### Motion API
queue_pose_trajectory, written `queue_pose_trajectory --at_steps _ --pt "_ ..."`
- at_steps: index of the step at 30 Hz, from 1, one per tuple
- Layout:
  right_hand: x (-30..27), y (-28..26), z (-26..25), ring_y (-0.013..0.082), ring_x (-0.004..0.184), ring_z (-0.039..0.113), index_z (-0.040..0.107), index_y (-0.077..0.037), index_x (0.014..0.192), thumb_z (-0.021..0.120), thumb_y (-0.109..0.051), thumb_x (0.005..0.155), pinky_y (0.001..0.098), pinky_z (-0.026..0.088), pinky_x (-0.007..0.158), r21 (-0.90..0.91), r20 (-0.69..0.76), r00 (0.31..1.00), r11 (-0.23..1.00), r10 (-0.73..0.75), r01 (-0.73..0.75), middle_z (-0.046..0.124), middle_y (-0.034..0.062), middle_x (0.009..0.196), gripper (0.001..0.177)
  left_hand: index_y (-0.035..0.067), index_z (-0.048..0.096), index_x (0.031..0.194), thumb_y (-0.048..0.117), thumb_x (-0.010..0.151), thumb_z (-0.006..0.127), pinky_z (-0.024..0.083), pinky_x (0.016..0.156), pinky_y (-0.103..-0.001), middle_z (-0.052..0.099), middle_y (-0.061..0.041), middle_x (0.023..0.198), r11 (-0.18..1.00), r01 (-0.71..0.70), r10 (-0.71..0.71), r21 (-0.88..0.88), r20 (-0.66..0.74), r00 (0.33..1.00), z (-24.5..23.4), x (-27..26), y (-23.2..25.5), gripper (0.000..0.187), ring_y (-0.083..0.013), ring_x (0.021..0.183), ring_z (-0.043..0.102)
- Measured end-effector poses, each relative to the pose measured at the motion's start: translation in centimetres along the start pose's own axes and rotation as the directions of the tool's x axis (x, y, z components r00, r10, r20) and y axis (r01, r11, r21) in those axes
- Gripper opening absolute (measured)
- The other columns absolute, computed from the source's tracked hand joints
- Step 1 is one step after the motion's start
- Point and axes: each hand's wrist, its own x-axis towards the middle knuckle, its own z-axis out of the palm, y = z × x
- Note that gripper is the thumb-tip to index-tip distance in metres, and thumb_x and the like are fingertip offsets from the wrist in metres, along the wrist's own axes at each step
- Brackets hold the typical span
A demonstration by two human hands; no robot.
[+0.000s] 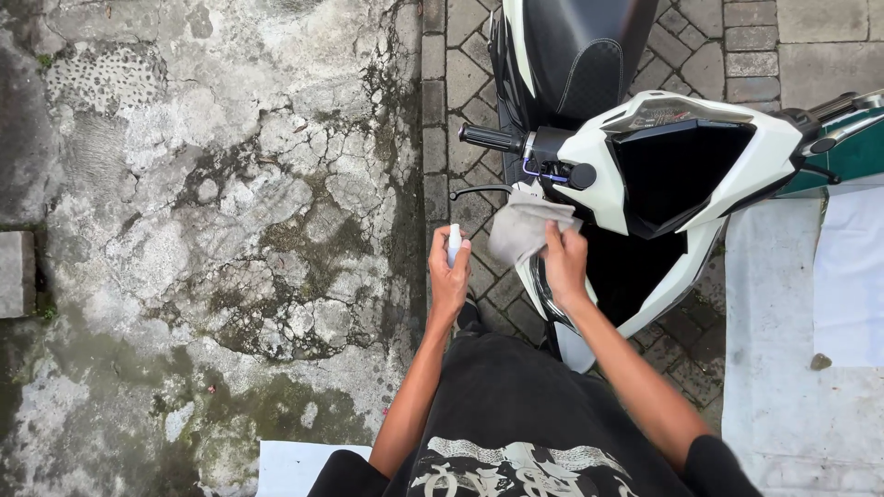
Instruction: The person cleans the front body panels and handlebars of a white scooter. They use a spray bottle to apply a cleaning solution and a white cloth to wipe the surfaces, focusing on the front cowl and the left handlebar area.
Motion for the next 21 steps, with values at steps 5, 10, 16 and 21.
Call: queue_pose_trajectory --at_steps 5,10,16,21 --pt "-4.0 0.8 0.3 0.0208 0.101 0.070 0.063 -0.010 0.117 0.063 -0.035 0.102 0.0356 0.053 0.094 0.614 0.316 0.808 0.542 0.496 -0.573 0.072 0.0073 0.114 0.029 0.008 0.059 0.086 0.015 0.098 0.061 0.036 0.051 -0.025 0.048 0.000 0.062 0.989 -0.042 0.055 0.142 -0.089 0.995 -0.5 1.7 0.4 0.014 -0.0083 0.054 0.045" --pt "-3.2 2.1 1.1 0.0301 0.142 0.047 0.048 -0.006 0.141 0.061 -0.035 0.102 0.0546 0.019 0.125 0.686 0.327 0.801 0.457 0.501 -0.566 0.054 0.0152 0.148 0.051 0.009 0.067 0.083 0.016 0.102 0.062 0.039 0.059 -0.027 0.057 0.000 0.065 0.966 -0.098 0.132 0.241 -0.129 0.983 -0.7 4.9 0.1 0.021 -0.0087 0.060 0.047" --pt "1.1 8.0 4.8 0.0407 0.130 0.057 0.054 -0.003 0.134 0.067 -0.016 0.102 0.0647 0.038 0.113 0.877 -0.103 0.888 0.462 0.448 -0.130 0.063 0.0200 0.133 0.037 0.006 0.075 0.114 0.015 0.095 0.074 0.049 0.089 -0.041 0.071 -0.016 0.103 0.946 -0.142 0.159 0.292 -0.033 0.987 -0.6 8.9 -2.5 0.021 -0.0277 0.098 0.069" --pt "-0.1 0.5 10.4 0.0118 0.072 0.055 0.054 -0.007 0.098 0.065 -0.029 0.103 0.0254 0.051 0.074 0.663 -0.430 0.793 0.747 0.432 -0.047 0.051 0.0008 0.086 0.025 0.012 0.079 0.094 0.010 0.086 0.077 0.037 0.055 -0.021 0.075 -0.001 0.083 0.983 0.039 -0.023 0.180 -0.087 0.996 -1.3 10.1 -4.7 0.009 -0.0032 0.065 0.051"
